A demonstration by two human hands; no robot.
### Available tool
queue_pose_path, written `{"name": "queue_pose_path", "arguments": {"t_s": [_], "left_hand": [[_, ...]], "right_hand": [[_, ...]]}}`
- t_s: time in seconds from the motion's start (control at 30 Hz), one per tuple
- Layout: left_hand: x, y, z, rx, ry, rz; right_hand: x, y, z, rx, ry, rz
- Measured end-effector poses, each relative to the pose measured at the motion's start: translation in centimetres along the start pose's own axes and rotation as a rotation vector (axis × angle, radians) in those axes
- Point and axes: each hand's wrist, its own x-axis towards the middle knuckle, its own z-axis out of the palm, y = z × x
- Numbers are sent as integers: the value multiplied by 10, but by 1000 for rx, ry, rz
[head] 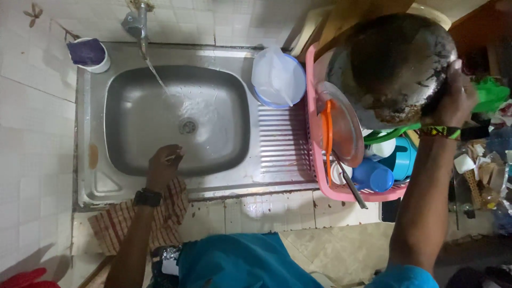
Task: Washing plates, a cutting board, and a pot in a sink and placing them in a drying rack
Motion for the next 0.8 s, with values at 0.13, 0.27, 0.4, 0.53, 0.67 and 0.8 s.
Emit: {"name": "queue_pose_path", "arguments": {"t_s": [0.13, 0.27, 0.4, 0.53, 0.67, 0.8], "left_hand": [[-3, -2, -2, 36, -3, 16], [2, -19, 12, 4, -13, 9], [-2, -30, 24, 3, 22, 157], [-2, -46, 31, 69, 26, 310], [-8, -61, 38, 77, 17, 191], [-19, -32, 29, 80, -84, 47]], "right_hand": [[47, 59, -37, -409, -37, -224], [60, 55, -29, -1030, -141, -567], [66, 53, -53, -1368, -187, -597], [63, 47, -81, -1561, -376, -418], [29, 11, -78, -1210, -479, -295], [3, -21, -62, -1092, -473, -301]]}}
